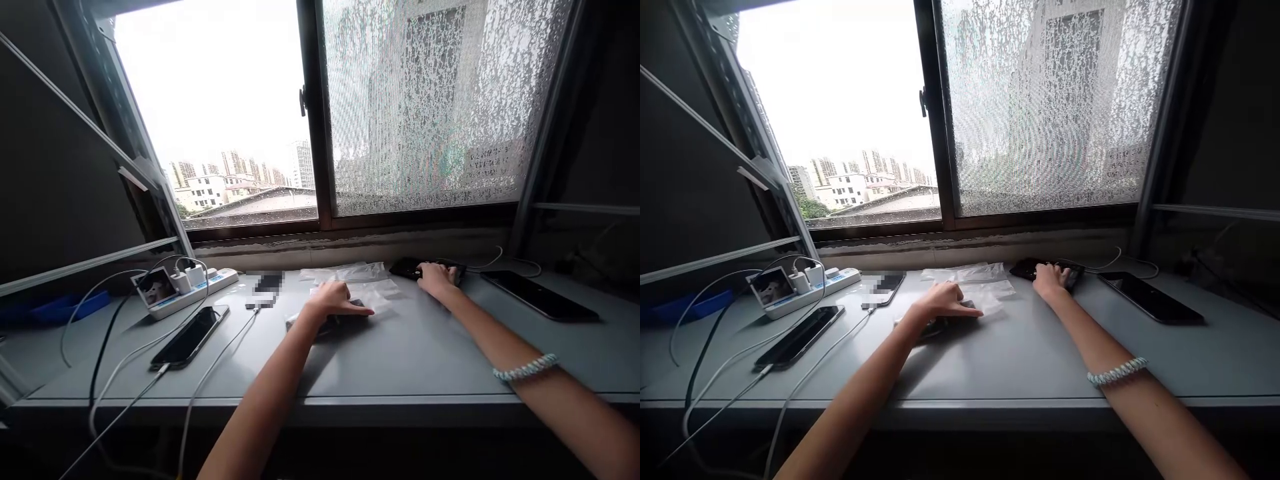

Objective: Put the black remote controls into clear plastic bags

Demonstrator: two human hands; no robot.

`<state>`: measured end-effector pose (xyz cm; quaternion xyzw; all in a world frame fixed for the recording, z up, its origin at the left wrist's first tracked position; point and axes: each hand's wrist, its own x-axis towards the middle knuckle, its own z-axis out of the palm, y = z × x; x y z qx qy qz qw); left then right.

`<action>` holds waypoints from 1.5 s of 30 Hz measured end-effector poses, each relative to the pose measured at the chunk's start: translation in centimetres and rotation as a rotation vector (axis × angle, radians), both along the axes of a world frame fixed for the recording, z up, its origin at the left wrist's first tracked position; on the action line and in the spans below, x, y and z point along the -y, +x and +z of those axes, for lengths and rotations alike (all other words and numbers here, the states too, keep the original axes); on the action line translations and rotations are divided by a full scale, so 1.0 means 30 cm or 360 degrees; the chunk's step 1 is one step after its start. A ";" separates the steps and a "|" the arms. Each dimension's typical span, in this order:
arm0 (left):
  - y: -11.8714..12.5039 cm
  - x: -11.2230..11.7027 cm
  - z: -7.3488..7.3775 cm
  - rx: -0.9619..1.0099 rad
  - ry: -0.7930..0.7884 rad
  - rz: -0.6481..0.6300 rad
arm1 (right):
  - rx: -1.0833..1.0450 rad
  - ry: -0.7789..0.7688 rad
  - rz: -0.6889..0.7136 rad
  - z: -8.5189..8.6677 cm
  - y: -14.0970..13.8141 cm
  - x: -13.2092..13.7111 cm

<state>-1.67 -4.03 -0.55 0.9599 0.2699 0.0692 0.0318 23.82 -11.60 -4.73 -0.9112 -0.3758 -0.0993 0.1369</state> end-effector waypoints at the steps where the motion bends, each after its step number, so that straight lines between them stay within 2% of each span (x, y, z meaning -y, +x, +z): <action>1: -0.008 -0.011 0.003 -0.0018 0.0014 0.0045 | -0.0006 -0.0010 0.0002 0.006 0.002 0.002; 7: -0.025 -0.034 0.015 0.0009 -0.0009 0.0191 | -0.0133 -0.0087 -0.0084 0.043 -0.016 0.015; 13: -0.014 -0.002 0.035 -0.0250 -0.0106 0.0137 | -0.0174 -0.0117 -0.0080 0.056 -0.032 0.020; 17: -0.018 0.005 0.042 -0.0329 0.0020 0.0182 | -0.0198 -0.0119 -0.0073 0.059 -0.034 0.021; 20: -0.023 -0.006 0.028 -0.0283 0.0160 0.0289 | -0.0189 -0.0102 -0.0051 0.060 -0.038 0.025; 25: -0.019 -0.028 -0.007 -0.0163 0.0296 0.0469 | -0.0077 0.0145 -0.0015 0.074 -0.046 0.032; 27: -0.004 -0.024 -0.022 -0.0099 0.0307 0.0396 | -0.0126 0.0323 0.0005 0.084 -0.051 0.031; 29: 0.019 -0.013 -0.039 -0.0002 0.0276 0.0198 | -0.0350 0.0540 0.0105 0.092 -0.062 0.026; 32: 0.049 0.000 -0.062 0.0095 0.0156 -0.0089 | -0.0983 0.0854 0.0398 0.091 -0.097 0.013; 34: 0.058 0.000 -0.070 0.0102 0.0080 -0.0179 | -0.1338 0.0954 0.0558 0.083 -0.127 0.003; 38: 0.055 -0.008 -0.070 0.0187 0.0002 -0.0304 | -0.1637 0.0979 0.0715 0.071 -0.177 -0.007; 40: 0.056 -0.003 -0.067 0.0218 0.0040 -0.0354 | -0.1724 0.1004 0.0762 0.072 -0.189 -0.007; 43: 0.066 0.014 -0.055 0.0283 0.0245 -0.0374 | -0.1772 0.1101 0.0772 0.082 -0.194 -0.004; 45: 0.070 0.021 -0.037 0.0473 0.0403 -0.0268 | -0.1794 0.1227 0.0727 0.087 -0.193 -0.003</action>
